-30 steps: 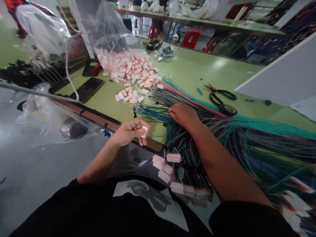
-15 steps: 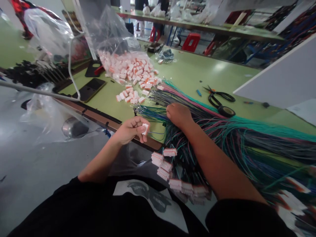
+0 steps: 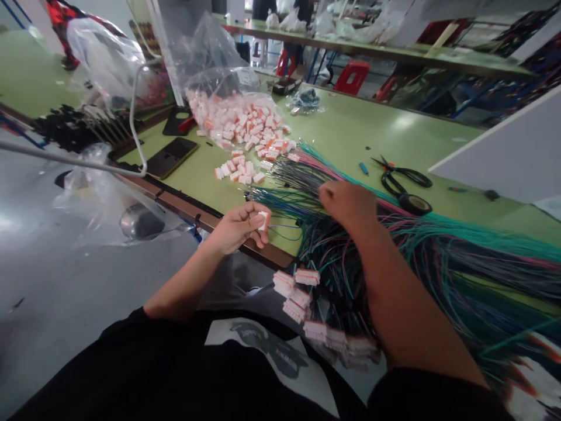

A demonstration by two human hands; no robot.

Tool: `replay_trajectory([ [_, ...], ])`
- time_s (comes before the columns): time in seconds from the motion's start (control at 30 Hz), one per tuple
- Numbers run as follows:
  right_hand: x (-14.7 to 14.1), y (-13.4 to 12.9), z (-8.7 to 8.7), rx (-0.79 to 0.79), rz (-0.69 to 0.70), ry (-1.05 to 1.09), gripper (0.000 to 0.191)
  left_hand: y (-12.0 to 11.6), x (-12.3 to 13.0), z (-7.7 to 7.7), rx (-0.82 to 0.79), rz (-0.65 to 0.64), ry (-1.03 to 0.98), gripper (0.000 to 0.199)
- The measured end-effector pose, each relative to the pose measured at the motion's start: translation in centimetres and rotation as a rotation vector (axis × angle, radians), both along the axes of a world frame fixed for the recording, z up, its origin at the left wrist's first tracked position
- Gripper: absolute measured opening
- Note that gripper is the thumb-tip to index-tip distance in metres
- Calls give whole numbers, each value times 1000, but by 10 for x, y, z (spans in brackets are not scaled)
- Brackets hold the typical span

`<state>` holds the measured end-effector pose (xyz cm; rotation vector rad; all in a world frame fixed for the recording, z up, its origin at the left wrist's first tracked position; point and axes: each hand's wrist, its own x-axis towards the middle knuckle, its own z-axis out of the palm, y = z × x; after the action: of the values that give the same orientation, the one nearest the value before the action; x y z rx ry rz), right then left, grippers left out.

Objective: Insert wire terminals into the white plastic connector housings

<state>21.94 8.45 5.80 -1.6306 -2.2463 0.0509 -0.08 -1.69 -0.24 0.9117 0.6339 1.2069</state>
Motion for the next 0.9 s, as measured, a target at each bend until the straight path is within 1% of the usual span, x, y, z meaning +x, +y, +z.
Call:
replay_trajectory([
  [0.03,5,1,4,54,-103,47,18,0,0,0,-4,1,-1,38],
  [0.07,8,1,8,79,-172,144,17,1,1,1,-8,0,-3,38],
  [0.1,10,0,12,66,-185,274,15,1,1,1,-10,1,-8,38],
  [0.13,10,-3,15,17,-134,394,15,1,2,1,-11,4,-14,38],
  [0.17,6,-8,17,-52,-34,476,16,2,2,2,-12,6,-19,37],
  [0.2,0,-15,18,-118,91,509,16,3,3,2,-14,9,-23,37],
  [0.23,-9,-23,18,-169,221,487,17,3,3,2,-17,12,-28,37],
  [0.3,-28,-41,17,-183,422,371,18,3,4,2,-25,17,-34,37],
  [0.37,-43,-54,14,-174,564,287,20,3,4,3,-33,17,-36,38],
  [0.4,-47,-58,14,-173,611,258,22,3,3,3,-34,15,-34,38],
  [0.47,-45,-58,14,-167,638,224,26,3,3,3,-33,8,-31,38],
  [0.57,-28,-49,21,-147,595,244,27,3,2,3,-27,0,-31,36],
  [0.6,-22,-47,24,-155,617,249,26,4,1,2,-25,1,-30,35],
  [0.67,-14,-46,28,-190,728,203,23,4,0,1,-26,9,-27,31],
  [0.73,-13,-51,28,-195,840,87,19,4,0,1,-32,16,-24,30],
  [0.77,-14,-54,26,-174,858,23,17,4,0,1,-36,19,-25,29],
  [0.83,-19,-58,22,-113,841,-57,16,4,0,1,-44,29,-34,30],
  [0.9,-24,-60,19,-87,811,-23,18,4,0,1,-48,37,-50,32],
])
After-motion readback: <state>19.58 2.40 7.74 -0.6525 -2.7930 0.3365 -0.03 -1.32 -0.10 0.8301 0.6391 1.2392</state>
